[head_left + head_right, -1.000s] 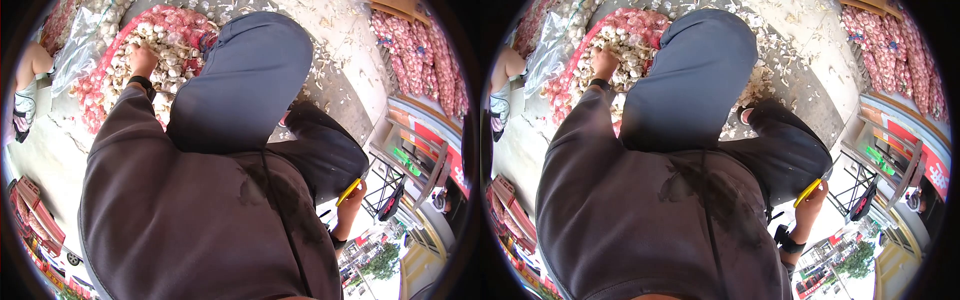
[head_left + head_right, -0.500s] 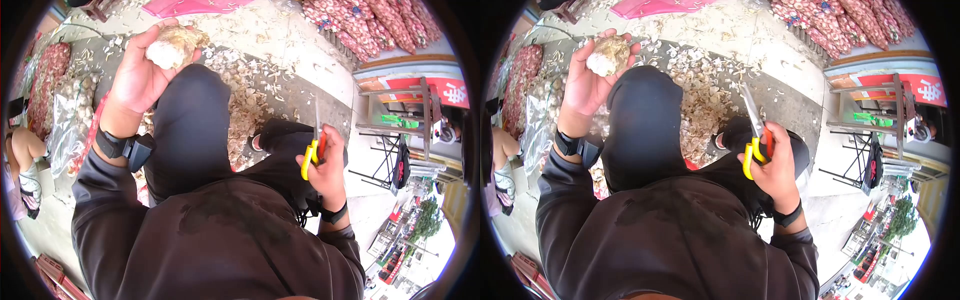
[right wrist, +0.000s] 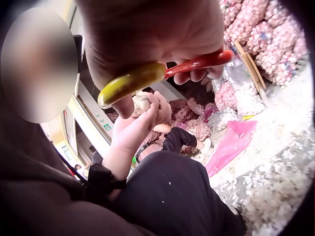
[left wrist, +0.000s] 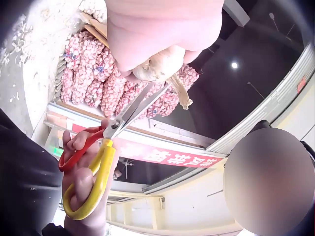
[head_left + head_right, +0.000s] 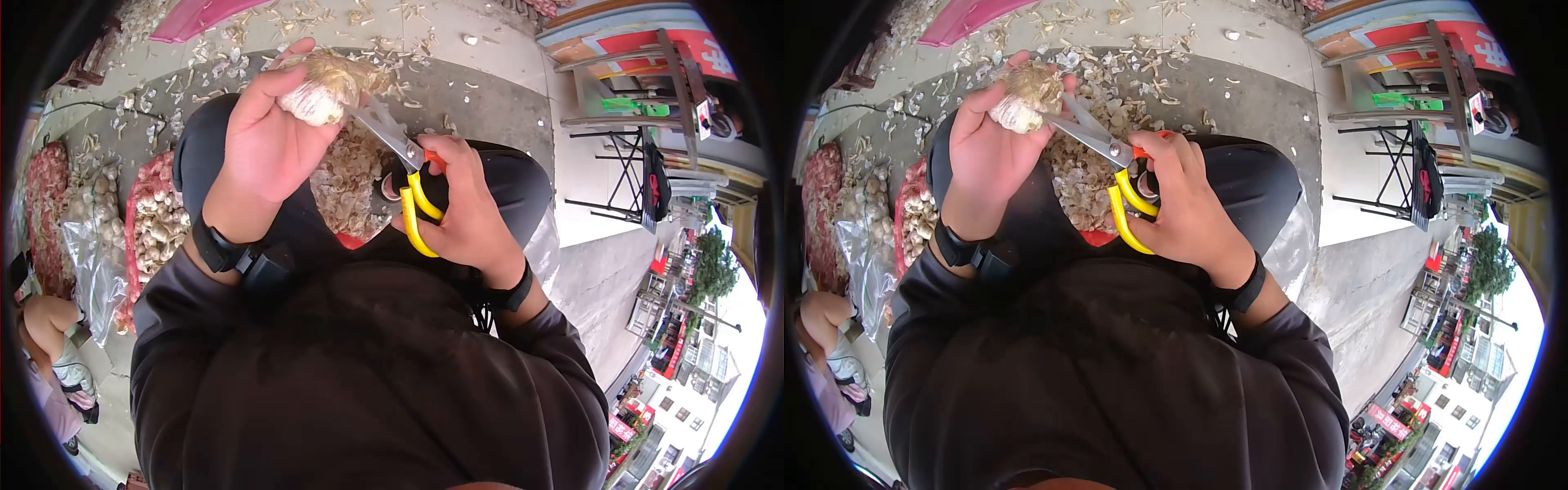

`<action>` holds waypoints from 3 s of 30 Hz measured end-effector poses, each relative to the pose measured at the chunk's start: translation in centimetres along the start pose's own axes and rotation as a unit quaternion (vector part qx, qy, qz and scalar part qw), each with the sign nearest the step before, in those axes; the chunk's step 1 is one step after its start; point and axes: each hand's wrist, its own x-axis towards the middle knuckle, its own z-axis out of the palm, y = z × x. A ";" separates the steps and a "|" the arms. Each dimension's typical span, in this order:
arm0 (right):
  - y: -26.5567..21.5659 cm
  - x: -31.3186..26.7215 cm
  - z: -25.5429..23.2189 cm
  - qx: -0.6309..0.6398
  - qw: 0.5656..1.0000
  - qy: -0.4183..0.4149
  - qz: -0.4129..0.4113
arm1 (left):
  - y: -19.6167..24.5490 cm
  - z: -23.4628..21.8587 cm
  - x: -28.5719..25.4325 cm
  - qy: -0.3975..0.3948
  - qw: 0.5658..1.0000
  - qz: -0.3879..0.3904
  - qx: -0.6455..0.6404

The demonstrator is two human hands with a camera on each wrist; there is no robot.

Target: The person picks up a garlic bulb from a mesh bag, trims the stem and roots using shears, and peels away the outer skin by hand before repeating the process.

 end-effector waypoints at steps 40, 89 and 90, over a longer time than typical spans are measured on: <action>4.6 -5.7 -7.3 -0.257 0.876 0.103 0.395 | -1.4 0.0 -0.9 0.015 0.960 -0.052 0.273; 4.1 4.0 8.0 0.410 0.875 0.182 0.184 | -5.0 -0.9 -0.4 0.103 0.850 0.025 0.515; 4.1 4.0 8.4 0.357 0.899 0.196 0.159 | -4.8 -0.8 -0.4 0.116 0.848 0.025 0.517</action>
